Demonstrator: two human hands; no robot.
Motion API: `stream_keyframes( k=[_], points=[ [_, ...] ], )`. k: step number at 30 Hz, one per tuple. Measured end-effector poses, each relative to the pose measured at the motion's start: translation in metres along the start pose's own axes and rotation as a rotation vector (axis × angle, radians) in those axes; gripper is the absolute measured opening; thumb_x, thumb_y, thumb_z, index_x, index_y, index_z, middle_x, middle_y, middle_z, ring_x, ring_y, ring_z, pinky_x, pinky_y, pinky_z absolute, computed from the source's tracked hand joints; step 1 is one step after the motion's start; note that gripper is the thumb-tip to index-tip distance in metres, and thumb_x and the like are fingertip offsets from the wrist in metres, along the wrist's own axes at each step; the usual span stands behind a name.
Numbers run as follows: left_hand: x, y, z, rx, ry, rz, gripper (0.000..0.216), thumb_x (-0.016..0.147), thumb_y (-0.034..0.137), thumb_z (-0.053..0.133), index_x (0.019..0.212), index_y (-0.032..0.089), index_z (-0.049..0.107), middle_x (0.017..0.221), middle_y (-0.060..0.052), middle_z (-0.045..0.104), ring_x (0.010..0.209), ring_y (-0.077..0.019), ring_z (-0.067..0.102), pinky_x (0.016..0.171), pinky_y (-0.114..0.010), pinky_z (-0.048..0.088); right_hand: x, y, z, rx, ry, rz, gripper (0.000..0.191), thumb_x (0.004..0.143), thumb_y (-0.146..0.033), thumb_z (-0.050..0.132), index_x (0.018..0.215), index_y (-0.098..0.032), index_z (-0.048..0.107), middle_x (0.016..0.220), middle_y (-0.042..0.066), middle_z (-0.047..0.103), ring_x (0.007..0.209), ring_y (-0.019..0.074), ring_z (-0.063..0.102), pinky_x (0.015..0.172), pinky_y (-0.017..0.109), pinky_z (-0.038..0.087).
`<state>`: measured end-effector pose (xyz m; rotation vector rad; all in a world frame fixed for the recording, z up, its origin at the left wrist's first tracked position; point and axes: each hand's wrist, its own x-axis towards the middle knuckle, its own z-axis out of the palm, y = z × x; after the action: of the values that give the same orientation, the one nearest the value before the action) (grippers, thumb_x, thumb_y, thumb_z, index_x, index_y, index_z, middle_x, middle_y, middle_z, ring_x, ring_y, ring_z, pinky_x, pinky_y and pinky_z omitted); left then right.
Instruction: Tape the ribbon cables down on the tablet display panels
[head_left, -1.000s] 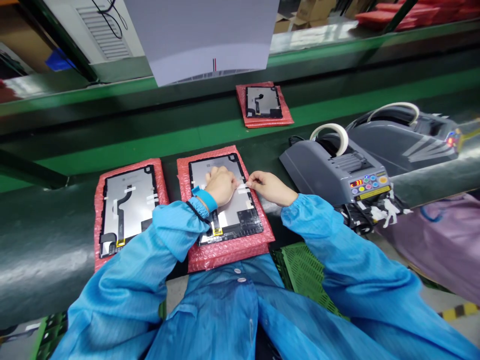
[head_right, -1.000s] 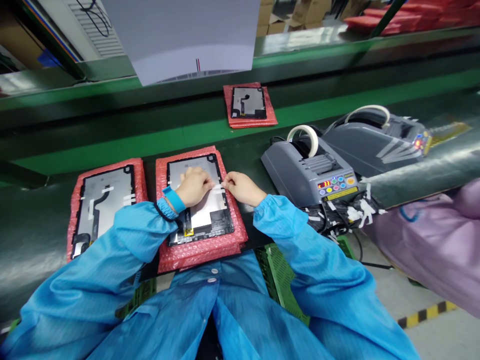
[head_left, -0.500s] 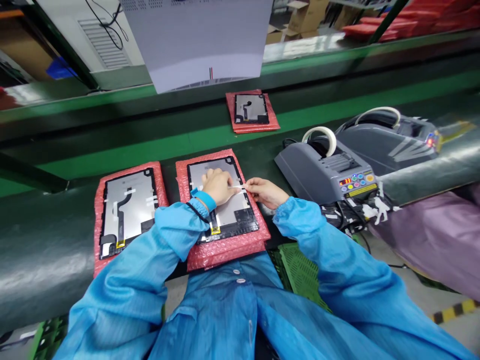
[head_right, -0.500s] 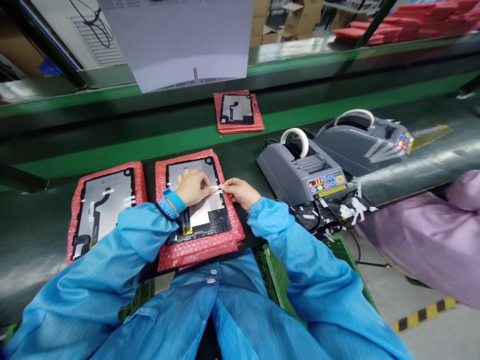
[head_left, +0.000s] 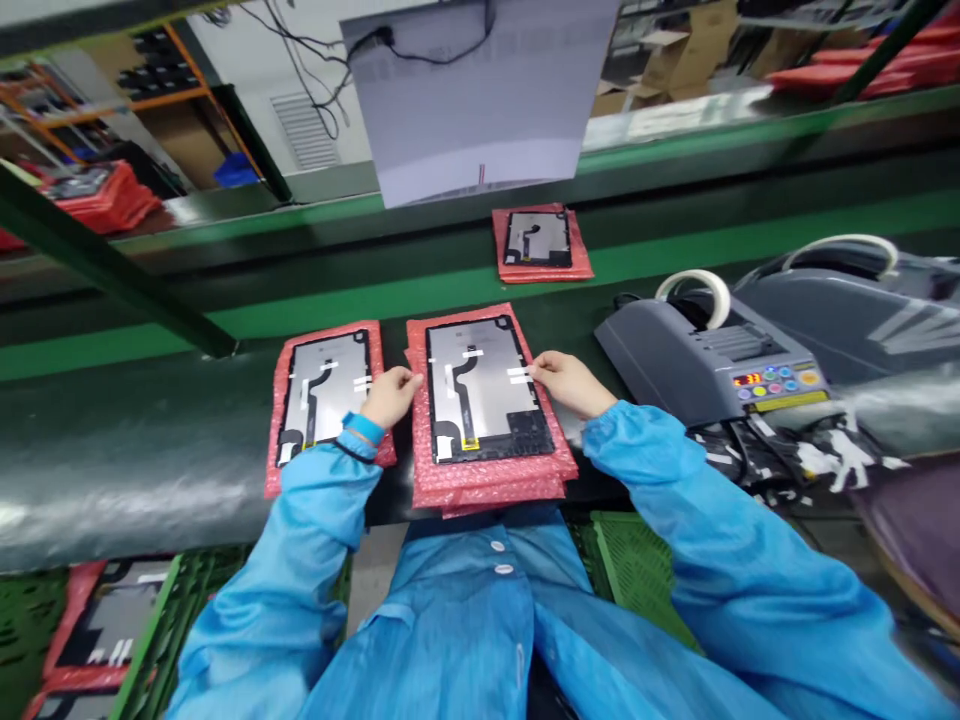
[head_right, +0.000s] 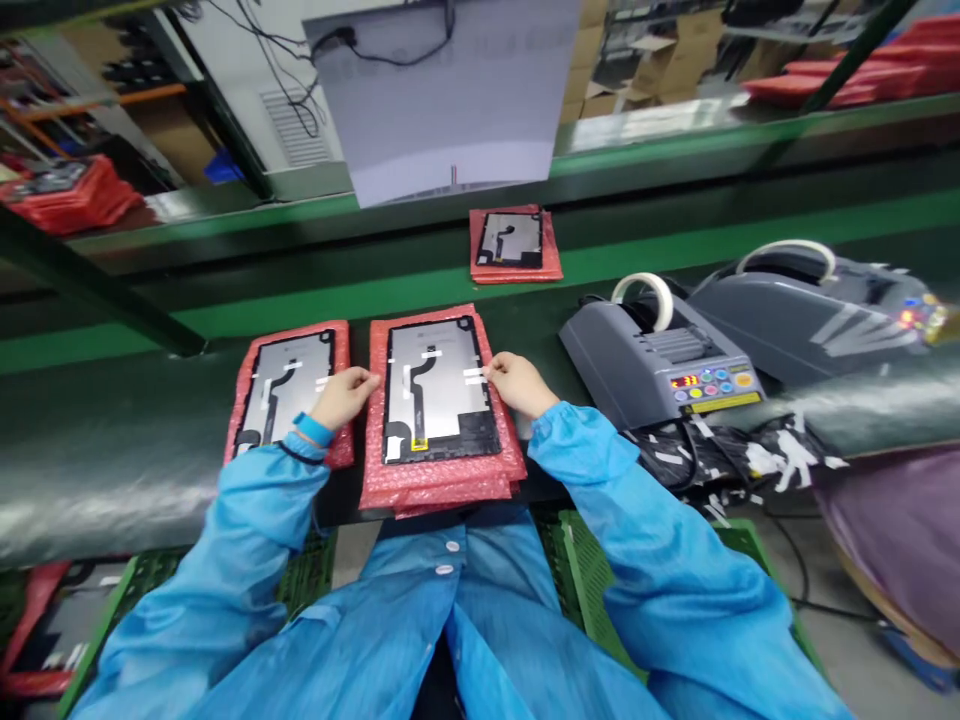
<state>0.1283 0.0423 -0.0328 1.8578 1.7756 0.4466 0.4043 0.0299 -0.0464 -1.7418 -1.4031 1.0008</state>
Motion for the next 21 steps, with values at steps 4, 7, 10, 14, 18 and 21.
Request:
stream_keyframes(
  k=[4, 7, 10, 14, 18, 21],
  points=[
    [0.003, 0.003, 0.021, -0.029, 0.167, 0.033, 0.018, 0.084, 0.026, 0.051, 0.069, 0.018, 0.056, 0.072, -0.002, 0.065, 0.07, -0.0153, 0.059, 0.068, -0.026, 0.043, -0.008, -0.012, 0.005, 0.231, 0.095, -0.034, 0.014, 0.073, -0.027, 0.061, 0.064, -0.02, 0.054, 0.054, -0.003, 0.054, 0.054, 0.0121, 0.048, 0.054, 0.025, 0.037],
    [0.002, 0.006, 0.027, -0.021, 0.234, 0.068, 0.019, 0.084, 0.024, 0.05, 0.069, 0.018, 0.059, 0.071, -0.003, 0.066, 0.069, -0.016, 0.06, 0.068, -0.026, 0.043, -0.017, -0.023, 0.008, 0.518, -0.114, 0.104, 0.015, 0.07, -0.03, 0.065, 0.069, -0.02, 0.054, 0.056, -0.001, 0.059, 0.054, 0.0137, 0.055, 0.057, 0.027, 0.046],
    [-0.002, 0.003, 0.021, -0.029, 0.267, 0.086, 0.019, 0.085, 0.023, 0.05, 0.072, 0.018, 0.062, 0.073, -0.004, 0.068, 0.071, -0.0165, 0.061, 0.069, -0.026, 0.044, -0.023, -0.038, 0.01, 0.611, -0.244, 0.124, 0.022, 0.062, -0.027, 0.074, 0.074, -0.019, 0.057, 0.062, 0.0, 0.065, 0.058, 0.0158, 0.062, 0.062, 0.03, 0.051],
    [-0.011, -0.028, -0.012, -0.064, 0.376, 0.06, 0.02, 0.087, 0.025, 0.048, 0.08, 0.017, 0.065, 0.08, -0.005, 0.07, 0.076, -0.0168, 0.062, 0.072, -0.026, 0.044, -0.016, -0.071, 0.036, 0.594, -0.217, 0.007, 0.029, 0.061, -0.024, 0.078, 0.081, -0.02, 0.058, 0.068, -0.002, 0.067, 0.061, 0.014, 0.063, 0.059, 0.026, 0.052],
    [-0.02, -0.088, -0.058, -0.037, 0.489, -0.079, 0.021, 0.085, 0.028, 0.049, 0.081, 0.015, 0.066, 0.081, -0.007, 0.07, 0.077, -0.0179, 0.063, 0.072, -0.027, 0.045, 0.001, -0.113, 0.105, 0.432, -0.318, 0.067, 0.02, 0.072, -0.017, 0.071, 0.076, -0.019, 0.052, 0.057, -0.006, 0.057, 0.049, 0.0087, 0.055, 0.046, 0.019, 0.046],
    [-0.021, -0.126, -0.08, 0.031, 0.5, -0.204, 0.022, 0.084, 0.03, 0.049, 0.081, 0.015, 0.065, 0.082, -0.008, 0.07, 0.078, -0.0183, 0.063, 0.073, -0.027, 0.045, 0.011, -0.133, 0.16, 0.29, -0.375, 0.095, 0.023, 0.076, -0.015, 0.069, 0.077, -0.019, 0.047, 0.053, -0.008, 0.052, 0.042, 0.007, 0.05, 0.041, 0.019, 0.044]
  ],
)
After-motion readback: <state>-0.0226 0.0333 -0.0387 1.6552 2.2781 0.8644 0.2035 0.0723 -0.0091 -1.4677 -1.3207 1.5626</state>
